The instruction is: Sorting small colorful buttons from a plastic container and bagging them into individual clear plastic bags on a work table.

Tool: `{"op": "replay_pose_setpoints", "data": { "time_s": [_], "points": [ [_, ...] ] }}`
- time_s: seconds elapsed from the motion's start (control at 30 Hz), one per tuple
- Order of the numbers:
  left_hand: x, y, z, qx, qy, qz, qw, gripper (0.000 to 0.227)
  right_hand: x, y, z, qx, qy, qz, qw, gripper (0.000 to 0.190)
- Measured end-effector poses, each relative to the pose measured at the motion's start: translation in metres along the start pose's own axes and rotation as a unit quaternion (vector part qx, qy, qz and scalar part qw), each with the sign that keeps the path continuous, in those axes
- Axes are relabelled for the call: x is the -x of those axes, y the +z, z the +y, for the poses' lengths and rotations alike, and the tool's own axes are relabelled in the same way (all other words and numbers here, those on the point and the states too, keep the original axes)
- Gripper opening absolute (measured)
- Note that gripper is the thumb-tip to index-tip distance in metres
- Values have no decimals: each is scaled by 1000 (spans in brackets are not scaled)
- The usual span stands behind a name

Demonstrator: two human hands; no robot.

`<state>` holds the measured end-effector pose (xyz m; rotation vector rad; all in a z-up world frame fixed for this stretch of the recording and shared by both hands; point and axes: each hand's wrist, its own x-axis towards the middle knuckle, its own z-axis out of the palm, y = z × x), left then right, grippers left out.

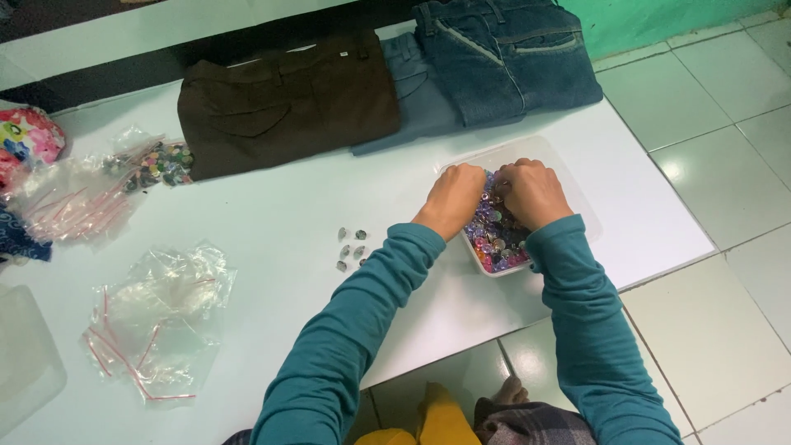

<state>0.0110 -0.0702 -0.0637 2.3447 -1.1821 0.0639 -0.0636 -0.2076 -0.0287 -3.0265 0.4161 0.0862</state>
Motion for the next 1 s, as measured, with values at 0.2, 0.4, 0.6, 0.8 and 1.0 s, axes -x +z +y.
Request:
{"op": "replay_pose_setpoints", "data": {
  "time_s": [0.2, 0.4, 0.6, 0.8, 1.0],
  "points": [
    [23, -81, 30, 149, -99, -86, 980, 14, 22, -29, -5, -178, 10, 36, 983, 21],
    [25, -89, 26, 163, -100, -100, 977, 17, 37, -44, -10, -399, 13, 13, 917, 24],
    [33, -108, 23, 181, -98, -107, 973, 19, 42, -50, -22, -491, -12, -38, 870, 23],
    [62, -168, 3, 158, -111, -82, 978, 19, 55, -68, -68, -491, -63, -29, 868, 17],
    [124, -229, -17, 176, -175, -67, 966, 20, 64, -52, -138, -443, -167, 45, 880, 26]
  ]
}}
